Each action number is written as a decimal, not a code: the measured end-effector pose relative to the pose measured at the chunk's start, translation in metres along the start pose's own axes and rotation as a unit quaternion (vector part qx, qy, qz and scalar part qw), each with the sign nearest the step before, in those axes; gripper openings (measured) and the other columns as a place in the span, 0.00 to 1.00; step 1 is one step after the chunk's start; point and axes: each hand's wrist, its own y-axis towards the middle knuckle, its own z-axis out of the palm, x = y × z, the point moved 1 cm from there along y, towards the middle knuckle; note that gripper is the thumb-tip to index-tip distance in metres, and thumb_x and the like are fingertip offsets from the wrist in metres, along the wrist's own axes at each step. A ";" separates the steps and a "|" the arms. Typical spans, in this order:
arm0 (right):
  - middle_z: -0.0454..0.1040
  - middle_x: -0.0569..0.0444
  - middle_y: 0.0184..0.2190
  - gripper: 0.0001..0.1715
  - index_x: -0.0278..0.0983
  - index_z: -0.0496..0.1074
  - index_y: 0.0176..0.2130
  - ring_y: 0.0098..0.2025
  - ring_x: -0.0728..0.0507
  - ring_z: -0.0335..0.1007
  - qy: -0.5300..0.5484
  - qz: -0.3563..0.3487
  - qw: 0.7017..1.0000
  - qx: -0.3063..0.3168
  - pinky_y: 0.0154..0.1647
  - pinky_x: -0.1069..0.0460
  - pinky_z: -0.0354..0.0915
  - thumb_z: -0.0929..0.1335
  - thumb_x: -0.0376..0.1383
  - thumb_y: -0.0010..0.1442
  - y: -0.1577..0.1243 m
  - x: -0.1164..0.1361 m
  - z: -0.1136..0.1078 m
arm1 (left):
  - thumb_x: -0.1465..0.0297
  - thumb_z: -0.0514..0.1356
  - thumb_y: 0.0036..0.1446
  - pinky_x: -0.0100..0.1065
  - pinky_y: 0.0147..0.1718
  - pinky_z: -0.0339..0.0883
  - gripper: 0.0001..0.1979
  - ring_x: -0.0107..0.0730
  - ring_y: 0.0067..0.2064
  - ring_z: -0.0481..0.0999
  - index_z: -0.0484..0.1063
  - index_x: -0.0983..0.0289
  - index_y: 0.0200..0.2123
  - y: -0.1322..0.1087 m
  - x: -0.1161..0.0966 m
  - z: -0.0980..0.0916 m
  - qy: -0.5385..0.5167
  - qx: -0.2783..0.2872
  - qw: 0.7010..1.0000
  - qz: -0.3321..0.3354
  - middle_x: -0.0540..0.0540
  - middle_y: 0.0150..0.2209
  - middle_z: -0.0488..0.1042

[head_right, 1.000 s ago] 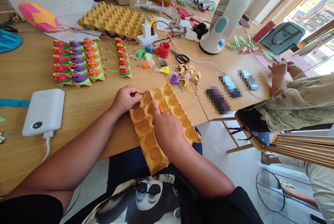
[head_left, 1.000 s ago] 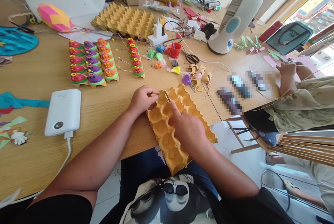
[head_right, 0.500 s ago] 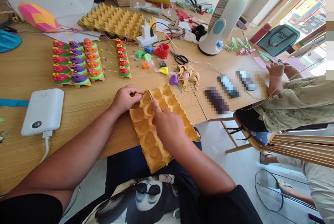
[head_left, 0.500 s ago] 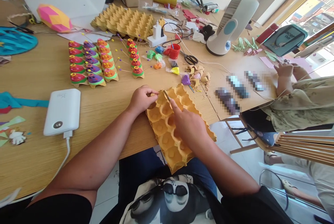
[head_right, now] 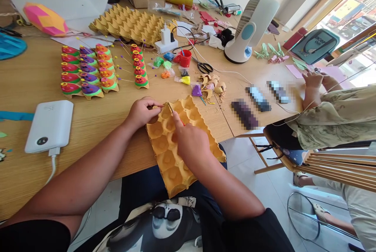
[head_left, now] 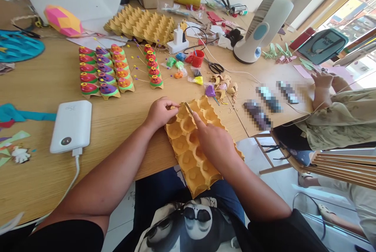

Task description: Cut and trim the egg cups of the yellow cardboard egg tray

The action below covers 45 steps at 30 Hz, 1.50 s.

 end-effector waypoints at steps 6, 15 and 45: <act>0.81 0.48 0.39 0.41 0.42 0.41 0.78 0.38 0.42 0.80 0.011 -0.004 1.000 -0.015 0.32 0.53 0.70 0.61 0.36 0.73 0.016 0.004 -0.007 | 0.62 0.62 0.50 0.35 0.39 0.69 0.15 0.37 0.37 0.76 0.85 0.62 0.36 0.002 0.000 -0.001 -0.002 0.011 1.000 -0.003 0.54 0.34 0.79; 0.80 0.45 0.41 0.47 0.42 0.37 0.78 0.37 0.41 0.80 -0.016 0.000 1.000 0.011 0.32 0.53 0.70 0.63 0.32 0.71 0.001 0.009 -0.002 | 0.63 0.62 0.51 0.35 0.41 0.70 0.14 0.38 0.38 0.76 0.85 0.62 0.36 0.000 -0.001 -0.001 0.000 0.004 1.000 -0.005 0.54 0.35 0.79; 0.80 0.48 0.39 0.50 0.40 0.37 0.78 0.35 0.44 0.80 -0.021 0.000 1.000 0.004 0.31 0.55 0.70 0.66 0.34 0.69 0.003 0.008 0.003 | 0.62 0.61 0.51 0.34 0.40 0.69 0.16 0.36 0.37 0.75 0.86 0.62 0.36 0.000 0.000 0.000 -0.012 0.007 1.000 0.000 0.53 0.33 0.78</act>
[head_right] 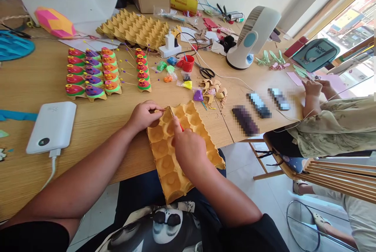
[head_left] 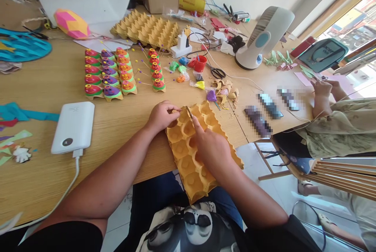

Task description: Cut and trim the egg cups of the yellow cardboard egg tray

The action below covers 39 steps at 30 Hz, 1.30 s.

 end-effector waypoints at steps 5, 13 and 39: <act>0.80 0.47 0.39 0.47 0.39 0.37 0.78 0.37 0.44 0.80 0.004 -0.009 1.000 -0.009 0.33 0.54 0.71 0.62 0.29 0.70 0.018 0.005 -0.008 | 0.62 0.61 0.51 0.34 0.39 0.69 0.16 0.36 0.37 0.75 0.85 0.63 0.36 0.002 0.002 -0.002 0.011 -0.003 1.000 -0.004 0.54 0.34 0.78; 0.81 0.47 0.39 0.47 0.44 0.40 0.78 0.35 0.42 0.80 0.002 0.001 1.000 -0.013 0.31 0.53 0.71 0.64 0.29 0.69 -0.001 -0.002 0.001 | 0.63 0.61 0.50 0.36 0.42 0.70 0.16 0.38 0.38 0.76 0.86 0.63 0.36 0.002 0.001 -0.002 0.004 0.011 1.000 -0.005 0.55 0.35 0.79; 0.80 0.49 0.38 0.53 0.42 0.31 0.78 0.35 0.44 0.80 -0.027 0.017 0.999 -0.007 0.29 0.54 0.69 0.63 0.26 0.67 -0.012 0.002 0.003 | 0.60 0.61 0.51 0.34 0.43 0.72 0.17 0.37 0.39 0.78 0.87 0.61 0.37 0.001 0.004 0.002 -0.008 -0.001 1.000 0.001 0.55 0.37 0.82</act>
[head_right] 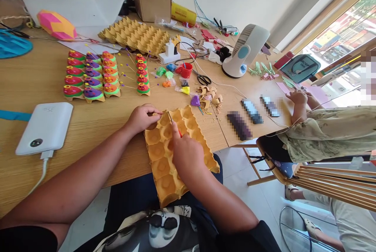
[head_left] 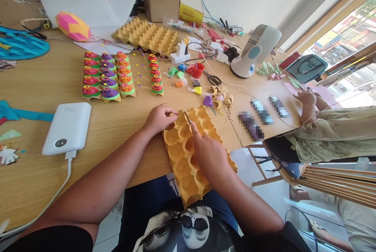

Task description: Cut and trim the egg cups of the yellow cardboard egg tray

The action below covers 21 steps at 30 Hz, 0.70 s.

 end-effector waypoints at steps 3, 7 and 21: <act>0.79 0.49 0.37 0.50 0.42 0.34 0.78 0.34 0.43 0.81 -0.009 0.003 1.000 0.003 0.28 0.54 0.69 0.62 0.25 0.67 -0.003 0.001 -0.001 | 0.61 0.61 0.50 0.34 0.42 0.72 0.17 0.38 0.39 0.78 0.87 0.61 0.37 0.000 -0.001 0.000 0.002 0.001 1.000 -0.001 0.55 0.37 0.82; 0.80 0.48 0.37 0.47 0.41 0.38 0.78 0.35 0.43 0.81 -0.012 0.001 1.000 0.013 0.28 0.54 0.69 0.62 0.28 0.69 -0.006 -0.001 -0.004 | 0.61 0.61 0.50 0.34 0.42 0.72 0.17 0.38 0.40 0.78 0.87 0.61 0.37 0.001 -0.001 -0.001 0.006 0.001 1.000 -0.007 0.55 0.37 0.82; 0.81 0.48 0.45 0.38 0.45 0.42 0.77 0.40 0.42 0.80 0.061 0.010 0.998 -0.014 0.38 0.52 0.68 0.58 0.39 0.75 -0.001 -0.012 -0.013 | 0.61 0.61 0.50 0.35 0.38 0.69 0.17 0.38 0.37 0.76 0.87 0.61 0.37 0.002 0.001 0.000 0.006 0.007 1.000 -0.003 0.55 0.35 0.80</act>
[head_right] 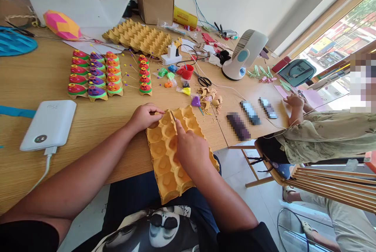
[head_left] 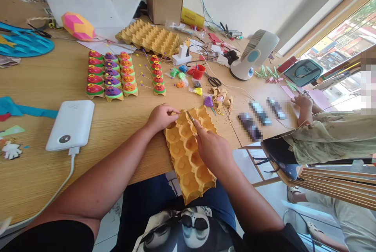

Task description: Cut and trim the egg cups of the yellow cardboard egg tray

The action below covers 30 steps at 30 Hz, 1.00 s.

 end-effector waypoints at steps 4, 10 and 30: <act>0.81 0.49 0.44 0.38 0.45 0.40 0.77 0.41 0.42 0.80 0.001 -0.003 1.000 -0.008 0.38 0.52 0.68 0.58 0.39 0.75 0.003 0.000 0.007 | 0.62 0.61 0.50 0.34 0.40 0.70 0.17 0.38 0.38 0.77 0.87 0.61 0.38 0.000 0.000 0.000 0.002 -0.001 1.000 0.001 0.55 0.36 0.81; 0.81 0.49 0.43 0.36 0.45 0.46 0.77 0.40 0.42 0.80 -0.009 -0.001 1.000 -0.006 0.36 0.52 0.68 0.58 0.39 0.75 0.000 0.001 0.007 | 0.62 0.61 0.50 0.35 0.40 0.71 0.17 0.38 0.38 0.77 0.87 0.61 0.38 0.000 -0.001 0.000 0.005 -0.001 1.000 0.002 0.56 0.36 0.81; 0.81 0.50 0.43 0.40 0.47 0.40 0.77 0.40 0.42 0.81 -0.005 -0.006 1.000 -0.023 0.35 0.53 0.69 0.59 0.39 0.75 0.019 0.006 0.021 | 0.62 0.61 0.49 0.35 0.43 0.71 0.17 0.38 0.39 0.77 0.86 0.61 0.37 0.001 0.001 -0.002 0.014 0.003 1.000 -0.006 0.55 0.37 0.81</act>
